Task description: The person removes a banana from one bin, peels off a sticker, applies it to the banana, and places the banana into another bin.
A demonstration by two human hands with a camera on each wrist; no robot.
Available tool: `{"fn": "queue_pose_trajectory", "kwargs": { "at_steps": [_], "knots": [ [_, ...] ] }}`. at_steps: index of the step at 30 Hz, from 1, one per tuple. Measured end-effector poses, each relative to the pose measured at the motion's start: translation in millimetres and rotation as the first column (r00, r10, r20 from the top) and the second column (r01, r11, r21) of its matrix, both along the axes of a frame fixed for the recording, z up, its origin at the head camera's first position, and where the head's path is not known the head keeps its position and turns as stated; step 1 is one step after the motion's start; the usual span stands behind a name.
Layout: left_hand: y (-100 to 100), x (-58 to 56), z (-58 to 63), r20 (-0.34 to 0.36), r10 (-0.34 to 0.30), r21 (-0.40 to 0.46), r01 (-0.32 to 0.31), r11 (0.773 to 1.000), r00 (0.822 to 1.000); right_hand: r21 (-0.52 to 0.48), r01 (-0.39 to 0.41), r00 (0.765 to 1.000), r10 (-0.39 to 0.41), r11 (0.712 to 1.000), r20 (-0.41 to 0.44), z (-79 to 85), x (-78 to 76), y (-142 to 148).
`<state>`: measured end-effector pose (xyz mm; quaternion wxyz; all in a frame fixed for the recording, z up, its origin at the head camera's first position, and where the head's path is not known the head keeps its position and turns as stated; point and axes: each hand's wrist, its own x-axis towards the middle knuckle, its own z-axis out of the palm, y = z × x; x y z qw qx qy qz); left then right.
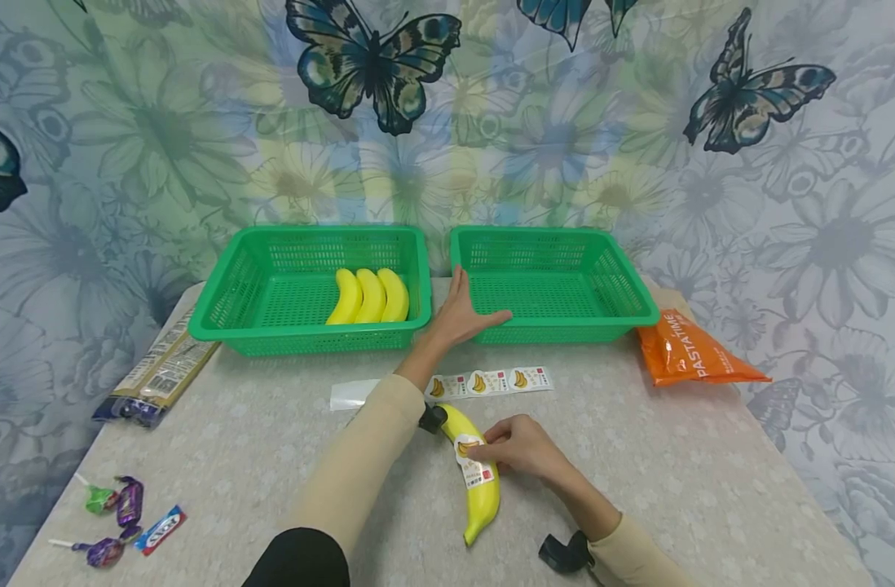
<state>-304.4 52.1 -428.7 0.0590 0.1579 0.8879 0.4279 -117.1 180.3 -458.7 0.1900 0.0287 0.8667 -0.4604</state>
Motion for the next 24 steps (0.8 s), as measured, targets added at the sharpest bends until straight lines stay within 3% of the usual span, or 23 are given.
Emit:
{"fn": "queue_pose_trajectory", "kwargs": {
  "at_steps": [6,12,19,24],
  "knots": [
    [3,3.1,-1.2,0.021,0.031,0.052,-0.032,0.998,0.999,-0.010,0.018,1.000,-0.019,1.000,-0.018,7.5,0.0,8],
    [1,3.3,-2.1,0.031,0.048,0.062,-0.049,0.997,0.998,-0.032,0.024,0.999,-0.025,0.999,-0.025,27.1,-5.5,25],
    [-2,2.0,-2.9,0.053,0.028,0.078,-0.032,0.996,0.998,0.035,-0.039,0.999,0.040,0.999,-0.036,74.8,-17.8,55],
    [4,1.6,-0.6,0.044,0.021,0.079,-0.024,0.997,0.999,0.118,-0.089,0.995,0.095,0.989,-0.044,118.7,-39.2,81]
  ]
}}
